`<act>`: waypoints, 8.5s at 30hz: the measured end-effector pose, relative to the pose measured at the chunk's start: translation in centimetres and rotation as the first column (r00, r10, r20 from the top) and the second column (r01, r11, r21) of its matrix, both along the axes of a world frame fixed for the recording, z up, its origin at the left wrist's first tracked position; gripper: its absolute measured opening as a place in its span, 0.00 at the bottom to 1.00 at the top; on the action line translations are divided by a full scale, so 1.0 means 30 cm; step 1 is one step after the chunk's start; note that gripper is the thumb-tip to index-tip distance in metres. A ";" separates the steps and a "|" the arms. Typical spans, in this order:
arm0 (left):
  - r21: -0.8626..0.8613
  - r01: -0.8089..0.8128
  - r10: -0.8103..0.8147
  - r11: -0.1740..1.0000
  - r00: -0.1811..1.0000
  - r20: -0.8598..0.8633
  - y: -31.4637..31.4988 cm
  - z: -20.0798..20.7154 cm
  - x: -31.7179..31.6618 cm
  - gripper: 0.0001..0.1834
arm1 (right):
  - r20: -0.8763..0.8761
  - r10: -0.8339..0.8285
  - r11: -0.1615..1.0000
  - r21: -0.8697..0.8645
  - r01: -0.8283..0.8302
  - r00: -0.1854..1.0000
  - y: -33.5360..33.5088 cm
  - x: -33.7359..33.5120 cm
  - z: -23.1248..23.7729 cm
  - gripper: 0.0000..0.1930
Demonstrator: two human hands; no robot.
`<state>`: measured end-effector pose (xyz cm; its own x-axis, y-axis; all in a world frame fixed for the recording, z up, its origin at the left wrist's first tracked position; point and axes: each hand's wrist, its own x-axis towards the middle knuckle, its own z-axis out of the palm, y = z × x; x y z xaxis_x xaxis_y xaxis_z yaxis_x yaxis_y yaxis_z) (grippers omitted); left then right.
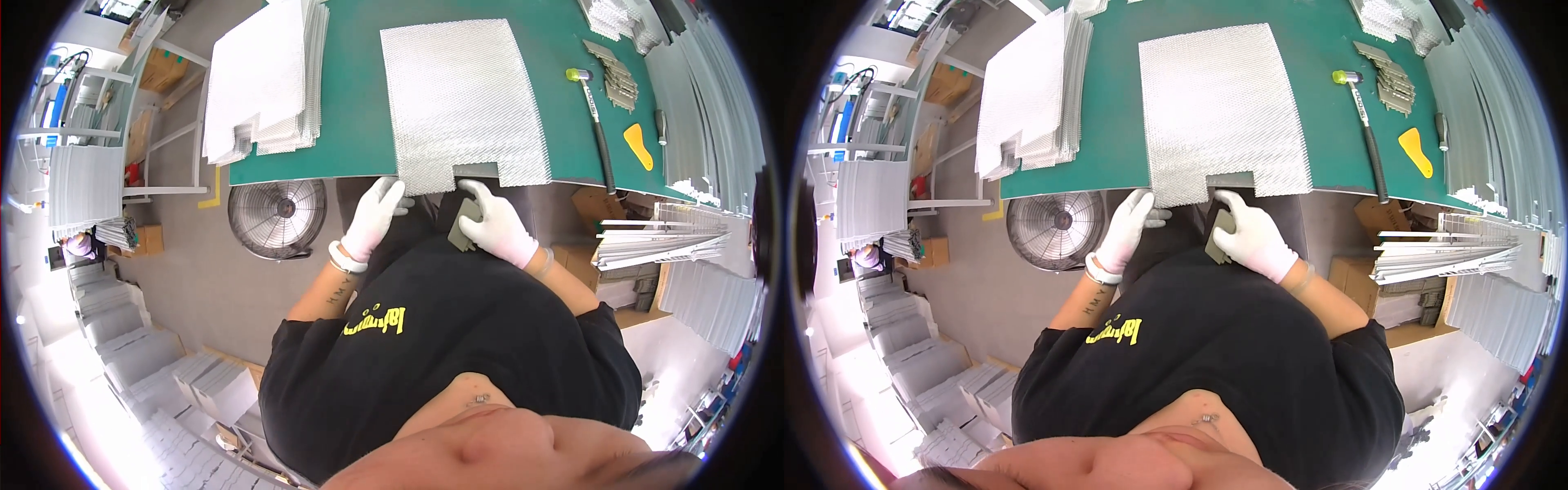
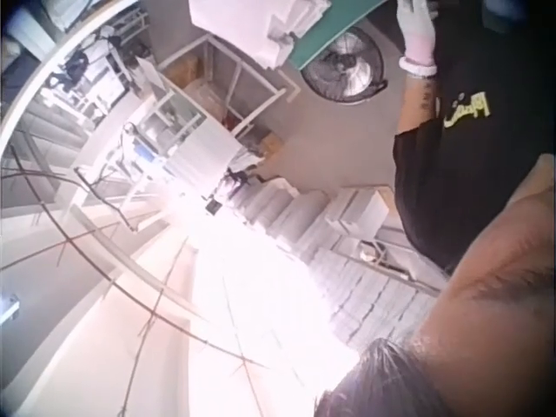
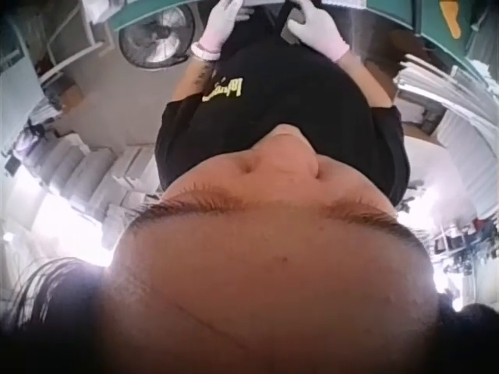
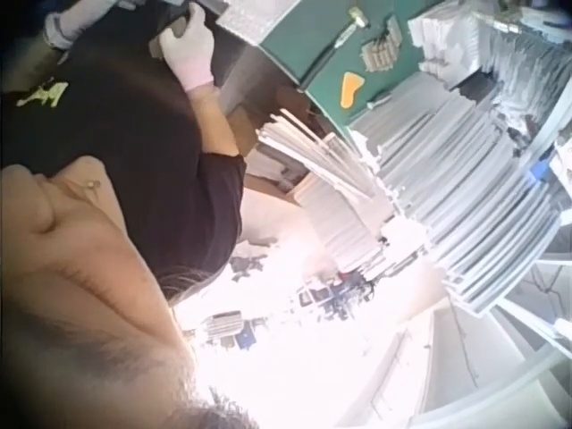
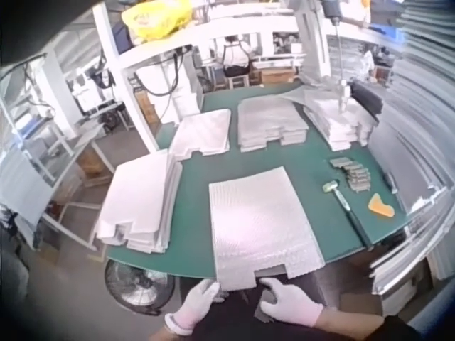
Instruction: The person is assembling metal mesh filters by inserting them into metal frames, attaching a metal tab, and securing components using a drill and hammer.
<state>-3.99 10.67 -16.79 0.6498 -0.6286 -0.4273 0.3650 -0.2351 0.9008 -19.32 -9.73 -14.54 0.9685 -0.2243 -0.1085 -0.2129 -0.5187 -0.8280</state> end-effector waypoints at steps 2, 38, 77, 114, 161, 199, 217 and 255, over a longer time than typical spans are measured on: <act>0.081 0.039 -0.045 0.996 0.996 0.074 -0.015 0.014 0.020 0.23 | -0.106 0.022 0.998 -0.064 -0.028 0.994 0.018 0.045 0.058 0.32; -0.197 -0.396 0.337 0.897 0.900 -0.276 -0.237 -0.127 -0.217 0.15 | -0.108 -0.543 0.515 0.740 0.432 0.833 0.008 -0.041 -0.120 0.15; 0.406 0.828 -0.913 0.386 0.281 0.295 -0.372 0.374 0.107 0.22 | -0.161 -0.173 0.596 0.769 0.234 0.972 -0.027 -0.058 -0.166 0.25; 0.353 0.525 -0.294 0.775 -0.195 0.936 -0.490 0.251 0.030 0.28 | -0.684 -0.491 0.718 -0.668 -0.193 0.539 -0.784 -0.668 -0.349 0.13; -0.474 -0.140 -0.151 0.869 0.837 -0.525 -0.259 -0.034 -0.373 0.29 | -0.003 -0.434 0.309 0.939 0.152 0.901 -0.468 0.056 0.030 0.20; -0.680 -0.393 0.006 0.619 0.868 -0.497 -0.855 0.029 -0.136 0.13 | 0.126 -0.646 0.603 0.688 0.403 0.753 -0.140 -0.094 0.042 0.29; -0.203 -0.164 0.210 0.965 0.024 0.978 -0.211 0.170 0.154 0.22 | 0.057 -0.348 0.678 0.705 0.209 0.936 -0.522 0.182 0.073 0.10; -0.525 -0.214 0.564 0.824 0.404 0.720 -0.097 0.696 0.424 0.28 | 0.762 -0.186 0.976 0.069 0.208 0.621 -0.273 0.280 0.711 0.14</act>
